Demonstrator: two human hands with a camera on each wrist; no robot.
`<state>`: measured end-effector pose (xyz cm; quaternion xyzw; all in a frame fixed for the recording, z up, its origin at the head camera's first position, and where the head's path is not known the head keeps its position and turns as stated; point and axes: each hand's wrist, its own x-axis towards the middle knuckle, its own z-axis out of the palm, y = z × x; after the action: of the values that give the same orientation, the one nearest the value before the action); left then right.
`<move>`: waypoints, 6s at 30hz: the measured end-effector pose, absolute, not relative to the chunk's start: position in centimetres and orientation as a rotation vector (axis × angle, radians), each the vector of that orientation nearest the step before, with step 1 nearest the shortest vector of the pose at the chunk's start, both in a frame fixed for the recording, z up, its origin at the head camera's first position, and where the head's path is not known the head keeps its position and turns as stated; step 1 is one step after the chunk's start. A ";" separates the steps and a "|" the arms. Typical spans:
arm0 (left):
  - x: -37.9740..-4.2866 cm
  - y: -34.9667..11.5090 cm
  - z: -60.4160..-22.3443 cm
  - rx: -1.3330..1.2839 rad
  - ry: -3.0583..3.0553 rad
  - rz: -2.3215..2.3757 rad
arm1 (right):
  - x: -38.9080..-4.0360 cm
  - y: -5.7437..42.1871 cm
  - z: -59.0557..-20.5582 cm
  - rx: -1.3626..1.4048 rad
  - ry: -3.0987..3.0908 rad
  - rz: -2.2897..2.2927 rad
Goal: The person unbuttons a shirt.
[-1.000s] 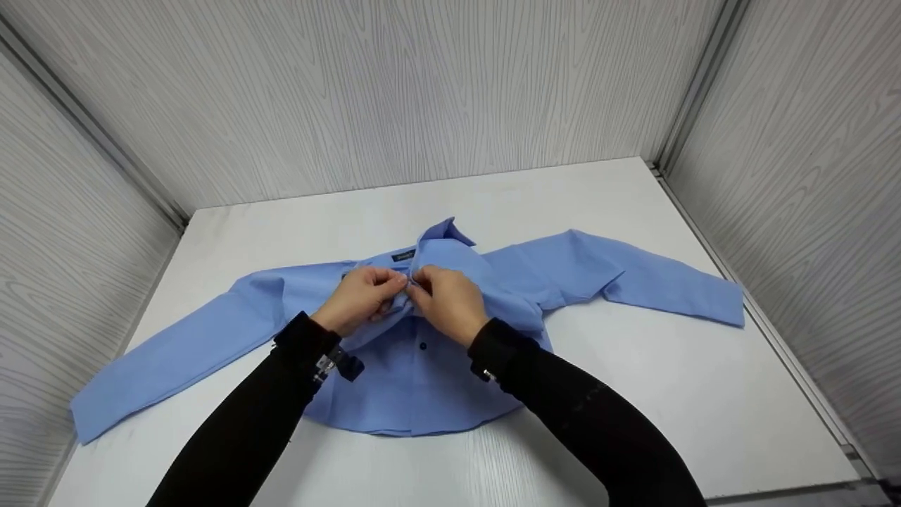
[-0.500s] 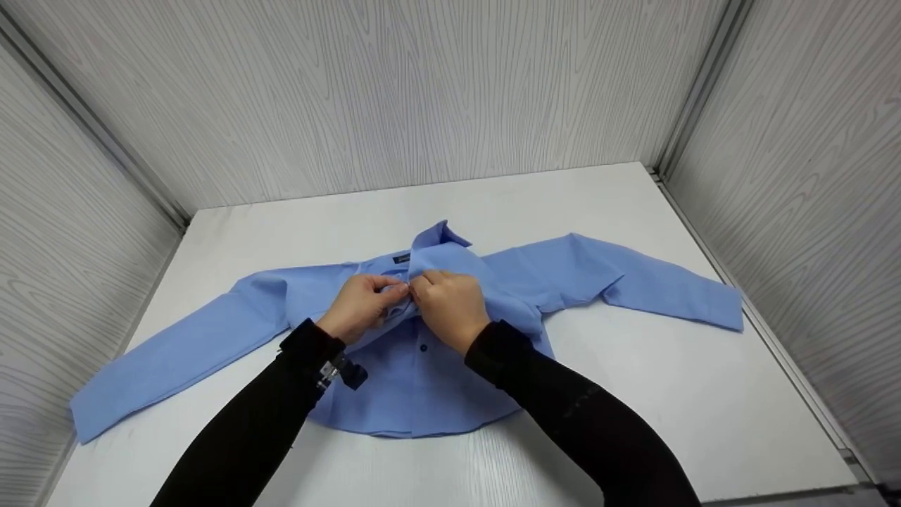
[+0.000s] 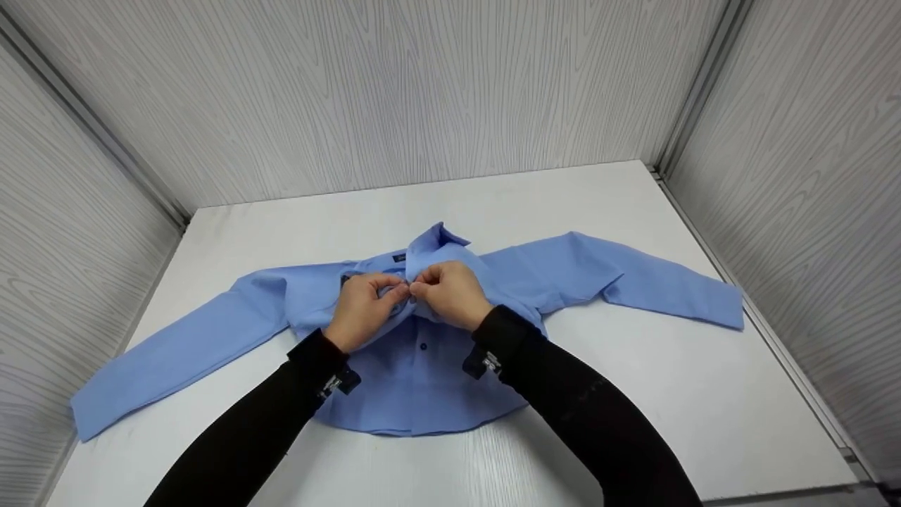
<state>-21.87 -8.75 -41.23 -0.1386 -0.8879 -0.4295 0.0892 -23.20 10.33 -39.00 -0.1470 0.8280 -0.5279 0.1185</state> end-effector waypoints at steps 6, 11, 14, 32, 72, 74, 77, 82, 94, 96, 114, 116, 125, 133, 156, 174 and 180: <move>-21.4 -8.3 -41.4 -0.378 -2.683 -1.149 | -22.8 9.7 -39.0 -0.704 2.755 -1.214; -21.4 -8.1 -41.0 -0.374 -2.706 -1.098 | -21.7 8.2 -39.6 -1.199 3.396 -0.386; -21.4 -8.1 -40.9 -0.377 -2.704 -1.112 | -21.5 8.2 -39.8 -1.177 3.390 -0.363; -21.1 -8.8 -40.3 -0.324 -2.460 -1.554 | -24.0 11.0 -40.7 -0.136 2.096 -1.756; -21.4 -7.6 -38.2 -0.533 -2.858 -0.624 | -24.5 10.4 -35.7 -0.885 2.579 -1.587; -21.6 -7.9 -38.2 -0.504 -2.838 -0.766 | -24.2 10.1 -36.4 -0.933 2.634 -1.637; -22.1 -8.5 -38.2 -0.419 -2.830 -1.061 | -23.1 9.6 -37.5 -0.999 2.773 -1.671; -22.8 -9.6 -38.0 -0.208 -2.738 -1.653 | -21.3 9.1 -39.0 -1.014 2.923 -1.447; -22.2 -9.5 -36.9 -0.119 -2.605 -2.329 | -21.8 8.7 -40.3 -0.901 3.249 -1.093; -22.1 -9.5 -37.0 -0.230 -2.639 -2.245 | -21.8 8.7 -40.4 -0.915 3.297 -1.022; -22.1 -9.2 -38.7 -0.259 -2.685 -1.622 | -21.6 8.5 -40.1 -1.422 3.534 -0.767; -22.2 -9.3 -38.7 -0.260 -2.693 -1.567 | -21.5 8.4 -39.9 -1.318 3.427 -0.925; -21.9 -10.0 -39.2 -0.357 -2.698 -1.485 | -22.6 9.6 -38.7 -0.585 2.673 -1.619; -22.8 -12.6 -39.3 -0.211 -2.625 -1.413 | -25.6 12.7 -39.9 -0.099 2.586 -1.833; -21.1 -7.5 -39.8 -0.655 -2.911 -0.714 | -23.5 11.0 -37.7 -0.368 2.534 -1.952; -22.2 -10.0 -39.5 -0.199 -2.669 -2.120 | -21.2 9.7 -39.7 -0.800 2.985 -1.161; -22.0 -10.3 -39.6 -0.267 -2.673 -2.164 | -21.0 9.6 -39.6 -0.852 3.108 -1.057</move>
<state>-22.03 -10.34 -39.64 -0.0763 -0.7657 -0.6199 -0.1535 -21.03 9.59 -39.60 -0.2493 0.9092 -0.3094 -0.1245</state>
